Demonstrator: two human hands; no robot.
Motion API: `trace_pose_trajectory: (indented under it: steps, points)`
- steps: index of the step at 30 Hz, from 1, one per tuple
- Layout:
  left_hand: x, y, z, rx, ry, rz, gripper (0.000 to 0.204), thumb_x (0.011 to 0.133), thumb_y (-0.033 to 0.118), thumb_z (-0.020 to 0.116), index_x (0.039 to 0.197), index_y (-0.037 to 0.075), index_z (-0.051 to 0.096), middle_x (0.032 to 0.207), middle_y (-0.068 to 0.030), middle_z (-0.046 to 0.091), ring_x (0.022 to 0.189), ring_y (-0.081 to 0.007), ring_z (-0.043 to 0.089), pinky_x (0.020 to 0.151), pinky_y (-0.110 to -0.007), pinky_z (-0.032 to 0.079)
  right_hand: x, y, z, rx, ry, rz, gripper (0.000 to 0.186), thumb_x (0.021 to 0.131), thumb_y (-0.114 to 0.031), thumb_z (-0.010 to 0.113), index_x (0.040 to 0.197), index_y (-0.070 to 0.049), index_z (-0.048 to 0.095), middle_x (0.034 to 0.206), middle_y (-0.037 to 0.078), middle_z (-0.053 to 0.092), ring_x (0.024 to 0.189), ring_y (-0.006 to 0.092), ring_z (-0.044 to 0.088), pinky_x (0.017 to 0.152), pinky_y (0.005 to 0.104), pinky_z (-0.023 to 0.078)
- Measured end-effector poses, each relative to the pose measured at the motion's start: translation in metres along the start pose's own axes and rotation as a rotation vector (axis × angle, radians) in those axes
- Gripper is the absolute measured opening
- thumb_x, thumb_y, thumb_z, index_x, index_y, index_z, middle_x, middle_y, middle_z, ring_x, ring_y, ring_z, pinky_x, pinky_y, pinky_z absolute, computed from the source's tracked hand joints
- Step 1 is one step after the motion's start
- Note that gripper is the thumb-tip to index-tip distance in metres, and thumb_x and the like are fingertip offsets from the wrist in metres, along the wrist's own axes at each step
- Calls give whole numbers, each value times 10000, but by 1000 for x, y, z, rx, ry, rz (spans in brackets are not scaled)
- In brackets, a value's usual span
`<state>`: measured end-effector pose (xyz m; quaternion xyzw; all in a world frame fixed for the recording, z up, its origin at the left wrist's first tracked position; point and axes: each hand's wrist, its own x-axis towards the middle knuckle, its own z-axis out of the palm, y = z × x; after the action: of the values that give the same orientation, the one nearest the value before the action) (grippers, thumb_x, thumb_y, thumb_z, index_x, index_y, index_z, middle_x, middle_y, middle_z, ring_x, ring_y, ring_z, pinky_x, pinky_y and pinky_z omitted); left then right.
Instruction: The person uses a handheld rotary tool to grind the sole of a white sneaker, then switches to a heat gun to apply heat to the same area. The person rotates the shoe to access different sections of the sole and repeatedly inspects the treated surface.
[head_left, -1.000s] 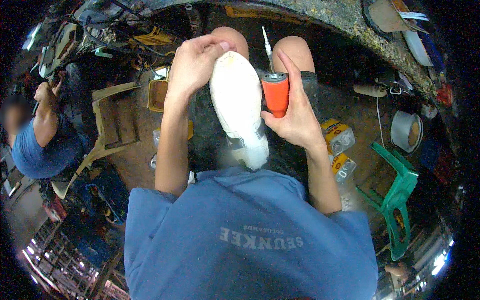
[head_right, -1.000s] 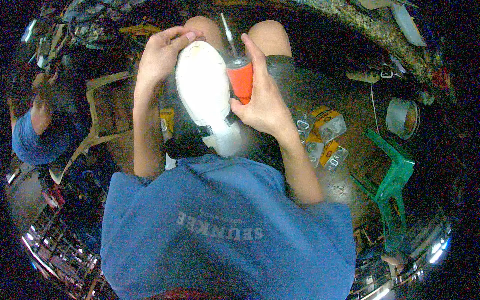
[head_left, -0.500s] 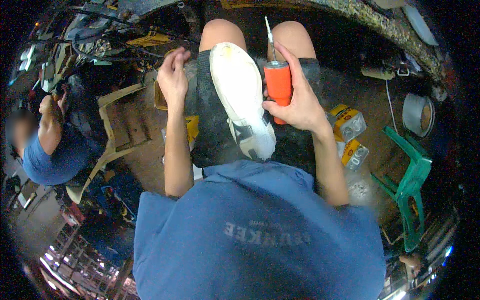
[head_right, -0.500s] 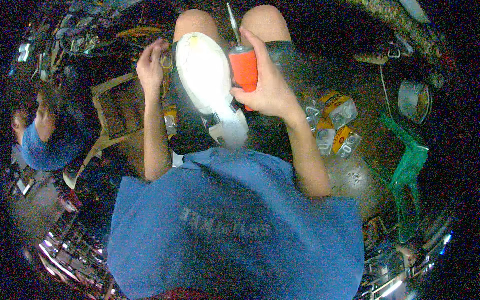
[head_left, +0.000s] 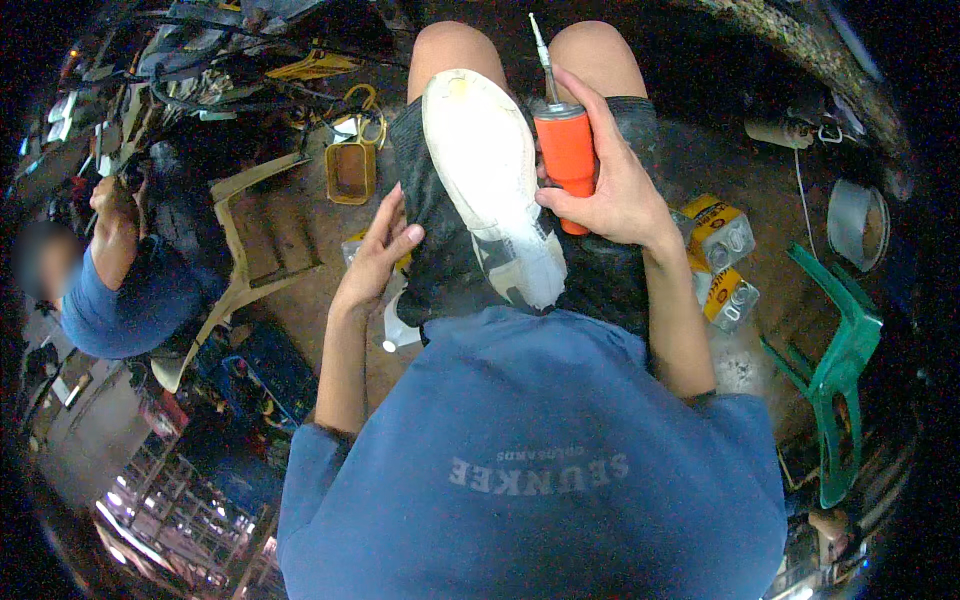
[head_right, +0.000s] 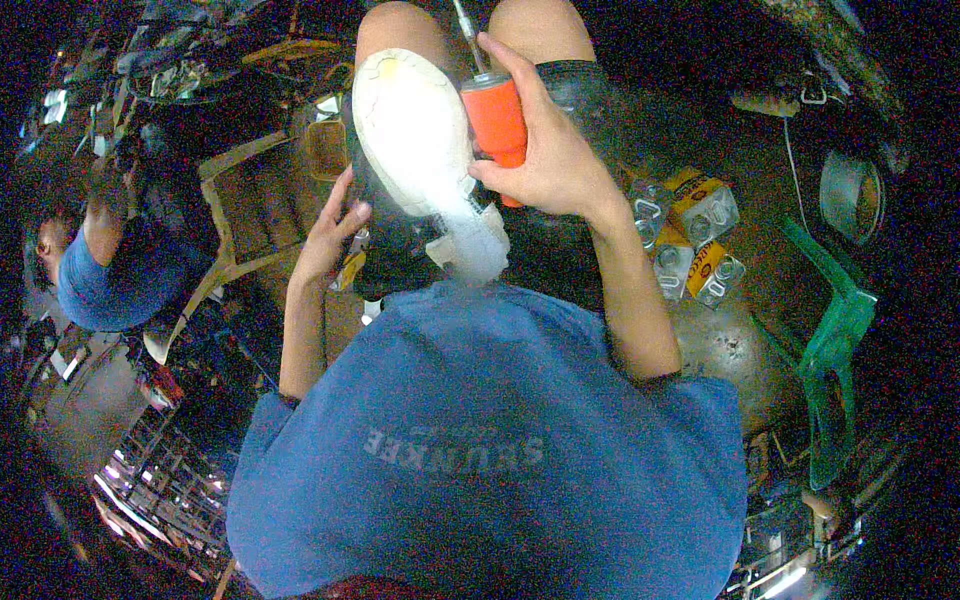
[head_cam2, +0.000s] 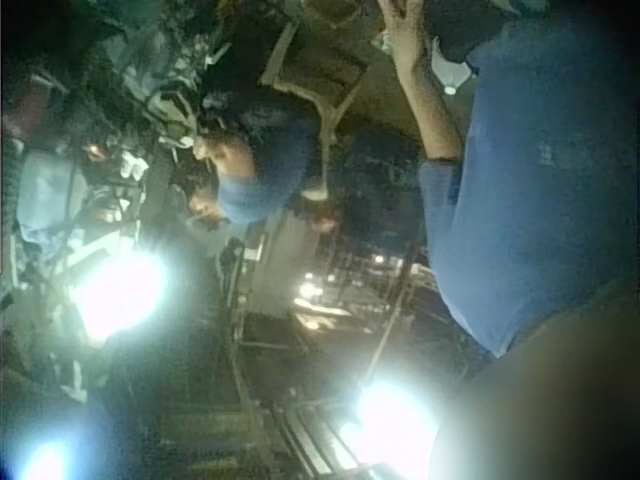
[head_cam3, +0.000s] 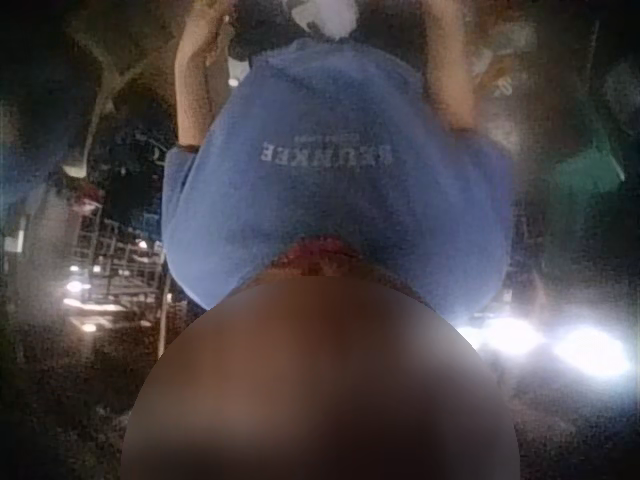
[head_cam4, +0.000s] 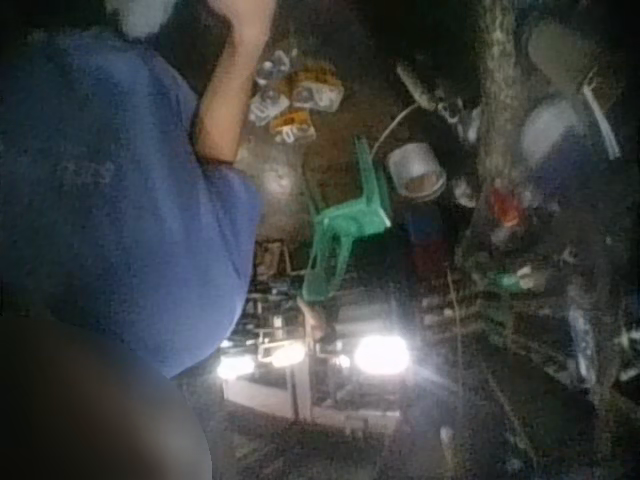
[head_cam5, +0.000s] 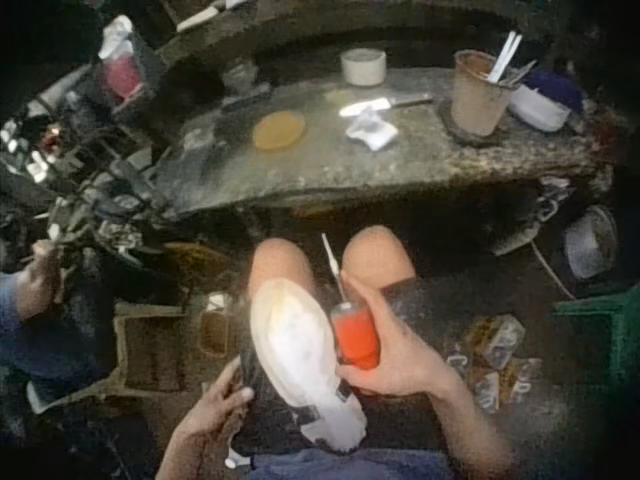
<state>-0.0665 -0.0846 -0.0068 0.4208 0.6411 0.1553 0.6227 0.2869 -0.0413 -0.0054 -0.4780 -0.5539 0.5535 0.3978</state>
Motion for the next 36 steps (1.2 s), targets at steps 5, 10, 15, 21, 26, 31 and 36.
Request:
trace_pose_trajectory:
  steps: [5,10,15,21,26,31,36]
  points:
    - [52,-54,-53,-107,453,-393,596,1039,246,722,1547,20,507,1405,-180,651,1272,-232,641,1103,-362,496,-4,-5,2,96,-32,73,1123,765,-1,811,1702,-171,214,1148,90,616,939,181,665,905,369,584]
    - [51,-26,-31,133,515,106,403,1060,274,701,1351,-3,684,1178,-133,754,1071,-174,714,988,-325,562,-2,-6,6,-14,9,-10,1125,745,-16,802,1698,-143,219,1182,104,609,944,192,656,913,385,574]
    - [41,125,16,188,492,689,242,1076,163,669,1218,-16,750,1079,-69,773,980,-115,682,898,-269,541,-1,-11,9,-5,24,-44,1128,742,-17,798,1698,-123,209,1186,110,627,945,192,651,926,376,564]
    - [56,225,67,279,26,483,302,999,234,760,1199,9,773,968,-36,770,833,-104,681,758,-269,558,-2,-13,20,91,45,-33,1139,752,23,788,1704,-126,181,1142,94,621,913,172,633,887,362,563]
    - [80,226,92,219,-105,379,222,979,164,778,1113,-13,766,878,-46,752,798,-100,701,742,-265,572,-1,-14,18,78,96,-110,1118,769,28,765,1699,-103,159,1146,98,611,907,165,632,861,347,558]
    - [80,213,110,-406,-163,261,147,1023,100,715,1130,-1,706,1051,-108,760,922,-172,738,858,-316,624,0,-18,23,51,172,-118,1087,779,27,719,1691,-71,136,1281,169,605,943,217,664,873,387,559]
    - [79,206,113,-680,-213,179,120,1055,96,661,1138,13,684,1091,-122,734,959,-219,730,894,-369,627,4,-20,26,18,175,-145,1054,768,25,696,1671,-50,159,1362,233,588,987,304,700,884,421,564]
